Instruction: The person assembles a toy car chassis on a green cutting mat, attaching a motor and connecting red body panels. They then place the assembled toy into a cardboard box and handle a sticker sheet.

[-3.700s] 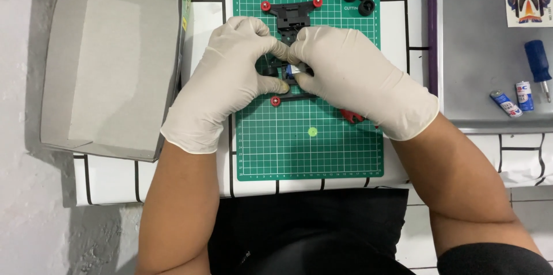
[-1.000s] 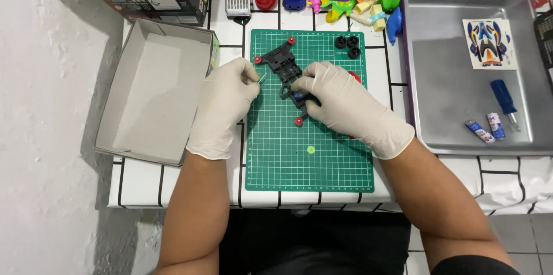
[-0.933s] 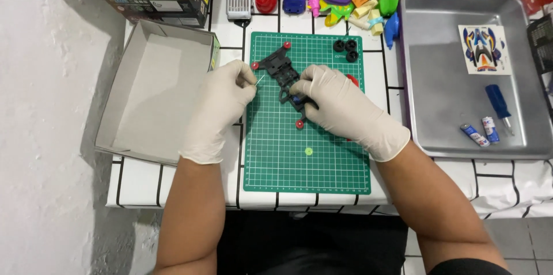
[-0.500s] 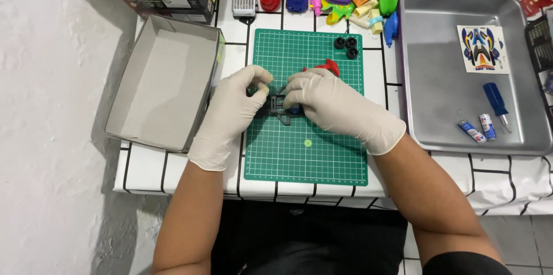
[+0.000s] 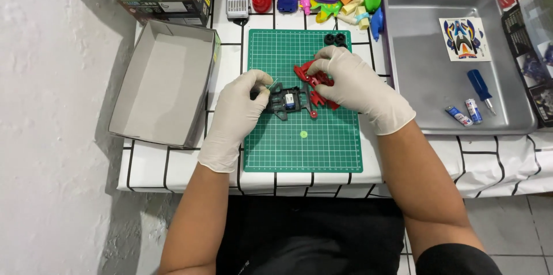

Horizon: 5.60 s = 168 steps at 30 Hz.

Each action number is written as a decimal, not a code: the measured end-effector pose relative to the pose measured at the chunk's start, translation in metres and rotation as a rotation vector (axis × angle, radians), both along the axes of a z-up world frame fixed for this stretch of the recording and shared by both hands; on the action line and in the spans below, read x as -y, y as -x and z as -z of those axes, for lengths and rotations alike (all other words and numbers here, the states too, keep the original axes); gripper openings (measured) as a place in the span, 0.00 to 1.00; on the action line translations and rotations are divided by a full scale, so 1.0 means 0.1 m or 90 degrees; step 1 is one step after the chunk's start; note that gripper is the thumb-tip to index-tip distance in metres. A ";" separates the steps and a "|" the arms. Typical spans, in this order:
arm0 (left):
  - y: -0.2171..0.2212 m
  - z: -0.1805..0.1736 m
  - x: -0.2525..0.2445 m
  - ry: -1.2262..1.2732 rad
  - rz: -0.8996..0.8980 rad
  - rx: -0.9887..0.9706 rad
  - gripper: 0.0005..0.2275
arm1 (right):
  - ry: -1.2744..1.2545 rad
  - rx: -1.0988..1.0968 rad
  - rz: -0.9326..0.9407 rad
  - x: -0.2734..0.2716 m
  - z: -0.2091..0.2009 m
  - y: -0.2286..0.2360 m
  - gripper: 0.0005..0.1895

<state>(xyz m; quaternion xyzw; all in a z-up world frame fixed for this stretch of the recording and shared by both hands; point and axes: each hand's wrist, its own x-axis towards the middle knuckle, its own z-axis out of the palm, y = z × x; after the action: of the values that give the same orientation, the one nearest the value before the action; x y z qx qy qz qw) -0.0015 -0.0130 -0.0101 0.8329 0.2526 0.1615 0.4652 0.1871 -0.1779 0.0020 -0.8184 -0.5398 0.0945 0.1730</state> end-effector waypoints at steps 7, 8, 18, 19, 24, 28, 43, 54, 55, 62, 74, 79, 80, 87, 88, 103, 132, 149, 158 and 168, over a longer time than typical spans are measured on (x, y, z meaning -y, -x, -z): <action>0.01 -0.04 0.16 0.022 0.012 -0.012 0.09 | -0.038 -0.024 0.069 0.06 0.18 0.04 0.13; 0.01 -0.04 0.17 0.013 0.021 -0.006 0.09 | -0.065 -0.060 0.067 0.04 0.19 0.07 0.14; 0.00 0.10 0.24 -0.014 0.010 0.033 0.09 | -0.084 -0.084 0.068 0.11 0.13 0.21 0.26; -0.01 0.14 0.21 -0.015 0.010 0.035 0.09 | -0.085 -0.082 0.068 0.13 0.10 0.21 0.26; -0.03 0.29 0.17 -0.064 0.033 0.086 0.09 | -0.109 -0.118 0.047 0.26 -0.02 0.29 0.30; -0.05 0.37 0.16 -0.112 0.043 0.095 0.08 | -0.091 -0.104 0.065 0.34 0.20 0.20 0.28; -0.14 0.51 0.24 -0.315 -0.022 0.053 0.08 | -0.178 0.047 0.210 0.46 0.51 0.35 0.28; 0.03 -0.04 0.53 0.125 -0.129 0.229 0.10 | -0.534 0.106 0.157 0.58 0.48 0.48 0.17; 0.05 -0.05 0.58 0.123 -0.128 0.228 0.10 | -0.536 0.105 0.158 0.56 0.46 0.63 0.17; 0.25 -0.32 1.14 0.550 -0.057 0.290 0.21 | -0.623 -0.094 0.081 0.60 0.50 1.50 0.22; 0.52 -0.18 1.23 0.494 0.067 0.222 0.25 | -0.618 -0.133 0.161 1.04 0.72 1.54 0.12; 0.22 -0.23 0.49 0.072 0.104 0.158 0.25 | -0.561 -0.132 0.134 1.01 0.59 1.27 0.13; 0.12 -0.16 0.35 -0.134 0.192 0.050 0.28 | -0.503 -0.127 0.133 0.98 0.57 1.23 0.12; -0.24 0.11 0.10 -0.512 0.325 -0.140 0.36 | -0.388 0.029 0.086 0.78 0.70 1.09 0.11; -0.23 0.13 0.10 -0.509 0.326 -0.141 0.36 | -0.386 0.026 0.087 0.79 0.71 1.09 0.11; -0.23 0.25 0.07 -0.459 0.303 -0.089 0.32 | -0.347 0.051 0.103 0.77 0.76 1.04 0.11; -0.13 0.24 -0.05 -0.418 0.291 -0.064 0.31 | -0.222 0.245 0.074 0.56 0.61 1.07 0.07; -0.14 0.13 0.01 -0.378 0.300 -0.078 0.33 | -0.273 0.295 0.112 0.42 0.68 1.00 0.09; -0.14 0.18 0.02 -0.410 0.303 -0.094 0.33 | -0.241 0.279 0.129 0.39 0.66 1.04 0.08; -0.13 0.18 -0.02 -0.388 0.308 -0.058 0.32 | -0.253 0.259 0.152 0.41 0.71 1.03 0.11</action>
<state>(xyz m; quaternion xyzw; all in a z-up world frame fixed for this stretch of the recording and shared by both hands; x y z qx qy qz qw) 0.0112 -0.0111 -0.0282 0.9747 0.0096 0.0777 0.2093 0.0842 -0.2188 -0.0691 -0.8281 -0.4716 -0.1996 0.2283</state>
